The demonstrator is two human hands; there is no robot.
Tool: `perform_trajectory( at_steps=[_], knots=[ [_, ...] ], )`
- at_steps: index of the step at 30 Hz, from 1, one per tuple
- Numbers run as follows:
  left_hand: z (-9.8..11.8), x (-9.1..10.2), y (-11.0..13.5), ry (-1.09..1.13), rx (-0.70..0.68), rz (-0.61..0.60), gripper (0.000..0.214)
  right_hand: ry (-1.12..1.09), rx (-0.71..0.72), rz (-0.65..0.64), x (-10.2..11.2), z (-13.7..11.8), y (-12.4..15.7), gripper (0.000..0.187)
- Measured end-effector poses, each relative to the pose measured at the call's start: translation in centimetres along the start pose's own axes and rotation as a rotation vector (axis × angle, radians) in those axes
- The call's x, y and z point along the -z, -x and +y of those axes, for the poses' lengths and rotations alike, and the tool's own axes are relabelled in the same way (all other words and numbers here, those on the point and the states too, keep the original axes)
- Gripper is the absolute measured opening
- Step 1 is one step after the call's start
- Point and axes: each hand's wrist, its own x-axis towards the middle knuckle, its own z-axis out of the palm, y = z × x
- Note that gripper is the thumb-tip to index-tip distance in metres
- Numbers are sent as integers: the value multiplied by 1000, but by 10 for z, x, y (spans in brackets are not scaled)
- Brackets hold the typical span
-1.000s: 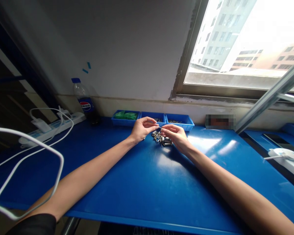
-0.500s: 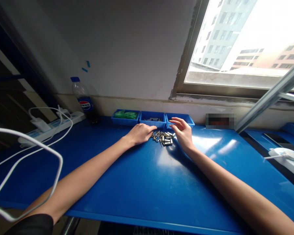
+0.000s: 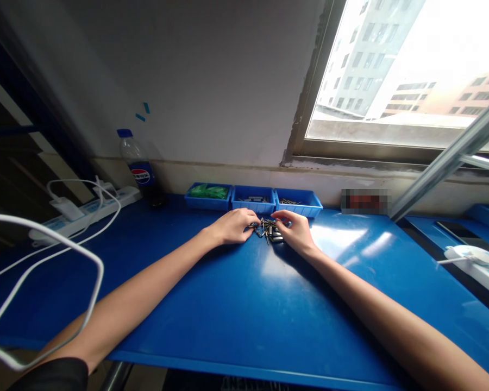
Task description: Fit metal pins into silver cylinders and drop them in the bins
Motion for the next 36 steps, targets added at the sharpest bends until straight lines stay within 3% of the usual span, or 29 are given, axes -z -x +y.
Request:
perform_trajectory(
  at_steps=[5,8,14,18,22,25,28,36],
  knots=[
    [-7,-1,-2,18,51,-10,23,-154,-111,146,7,5,-4,27],
    [-8,-1,-2,-16,75,-8,19,-47,-167,189,20,5,-4,27],
    [-3,3,-2,-63,109,38,17,135,17,1,39,2,3,21],
    [0,6,-6,25,193,198,17,122,85,2,33,-2,6,21],
    [5,1,-11,378,247,445,11,-109,-14,-48,24,-10,6,25],
    [12,-10,-11,549,251,528,11,-381,-164,-177,21,-13,4,36],
    [17,-20,-8,539,218,546,8,-502,-252,-218,19,-14,3,37],
    [16,-30,0,334,160,535,13,-558,-306,-249,13,-15,3,36]
  ],
)
